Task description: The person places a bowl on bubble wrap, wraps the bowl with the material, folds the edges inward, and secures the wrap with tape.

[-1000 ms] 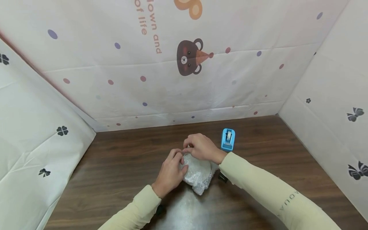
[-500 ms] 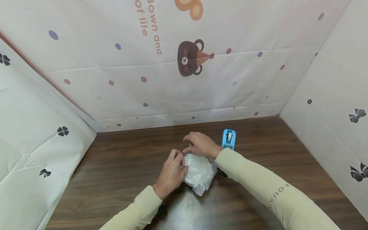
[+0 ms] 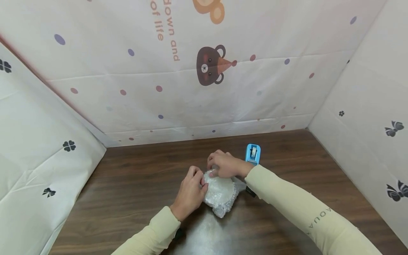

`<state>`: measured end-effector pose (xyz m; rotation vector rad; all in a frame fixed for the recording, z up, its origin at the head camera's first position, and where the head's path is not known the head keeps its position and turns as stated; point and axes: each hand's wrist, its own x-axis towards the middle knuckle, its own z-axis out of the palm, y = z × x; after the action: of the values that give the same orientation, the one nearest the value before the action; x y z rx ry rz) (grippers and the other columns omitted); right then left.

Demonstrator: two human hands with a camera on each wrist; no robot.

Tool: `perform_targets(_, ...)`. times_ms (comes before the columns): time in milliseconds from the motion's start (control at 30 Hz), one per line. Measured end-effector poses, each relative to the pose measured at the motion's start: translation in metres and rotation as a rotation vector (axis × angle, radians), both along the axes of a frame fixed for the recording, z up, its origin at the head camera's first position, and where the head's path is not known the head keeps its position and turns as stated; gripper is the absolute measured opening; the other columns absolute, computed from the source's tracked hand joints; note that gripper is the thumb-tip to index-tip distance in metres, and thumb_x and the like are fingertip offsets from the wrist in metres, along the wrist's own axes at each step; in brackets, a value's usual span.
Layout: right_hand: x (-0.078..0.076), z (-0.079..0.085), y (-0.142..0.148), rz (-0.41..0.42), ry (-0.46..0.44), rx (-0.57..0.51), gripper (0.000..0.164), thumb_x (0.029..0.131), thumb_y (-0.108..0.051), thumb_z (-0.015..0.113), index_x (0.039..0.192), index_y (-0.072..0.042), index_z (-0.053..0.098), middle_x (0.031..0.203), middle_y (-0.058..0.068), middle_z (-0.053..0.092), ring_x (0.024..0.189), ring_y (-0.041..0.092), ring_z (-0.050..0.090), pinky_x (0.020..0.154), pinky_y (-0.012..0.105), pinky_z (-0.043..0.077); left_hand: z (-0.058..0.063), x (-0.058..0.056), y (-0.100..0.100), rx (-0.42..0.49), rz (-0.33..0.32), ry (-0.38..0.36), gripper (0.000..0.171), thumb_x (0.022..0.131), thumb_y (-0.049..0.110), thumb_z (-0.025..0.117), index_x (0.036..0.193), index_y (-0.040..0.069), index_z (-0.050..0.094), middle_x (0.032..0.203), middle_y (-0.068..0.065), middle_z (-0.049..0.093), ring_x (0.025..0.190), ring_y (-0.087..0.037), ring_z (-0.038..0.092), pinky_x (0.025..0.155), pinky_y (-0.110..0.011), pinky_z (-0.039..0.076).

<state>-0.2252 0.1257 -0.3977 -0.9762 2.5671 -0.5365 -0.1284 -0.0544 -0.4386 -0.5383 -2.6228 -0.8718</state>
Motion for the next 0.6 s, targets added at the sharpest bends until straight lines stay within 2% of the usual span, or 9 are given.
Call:
perform_targets(233,0.0,-0.011,-0.004,0.02,0.006,-0.026,0.008,0.1,-0.016,0.069,0.105,-0.013,0.074,0.129,0.004,0.061,0.136,0.027,0.046,0.109,0.055,0.038,0.0,0.001,0.002,-0.004,0.004,0.005,0.04,0.084,0.004,0.085,0.075,0.013,0.048,0.102,-0.006,0.054,0.072,-0.013,0.056,0.063,-0.022,0.048)
perform_targets(400,0.003,-0.012,-0.009,0.035,0.048,-0.055,0.005,0.098,-0.008,0.069,0.097,-0.012,0.07,0.118,0.003,0.06,0.132,0.026,0.046,0.11,0.057,0.037,-0.001,0.0,0.002,-0.012,0.016,0.034,0.039,0.084,0.003,0.085,0.075,0.013,0.048,0.1,-0.006,0.054,0.072,-0.013,0.054,0.064,-0.024,0.048)
perform_targets(500,0.005,-0.012,-0.013,0.028,0.062,-0.064,0.007,0.098,-0.006,0.069,0.094,-0.012,0.069,0.114,0.002,0.06,0.129,0.025,0.047,0.109,0.058,0.038,-0.001,0.001,0.002,-0.038,0.046,0.042,0.036,0.085,0.004,0.084,0.075,0.013,0.05,0.101,-0.007,0.055,0.076,-0.016,0.055,0.066,-0.027,0.048)
perform_targets(600,0.004,-0.013,-0.014,0.017,0.067,-0.063,0.005,0.099,-0.009,0.069,0.097,-0.012,0.072,0.116,0.002,0.062,0.13,0.025,0.048,0.109,0.056,0.039,-0.001,0.001,0.002,-0.071,0.096,0.028,0.031,0.087,0.007,0.082,0.077,0.013,0.053,0.104,-0.008,0.057,0.077,-0.018,0.056,0.067,-0.03,0.048)
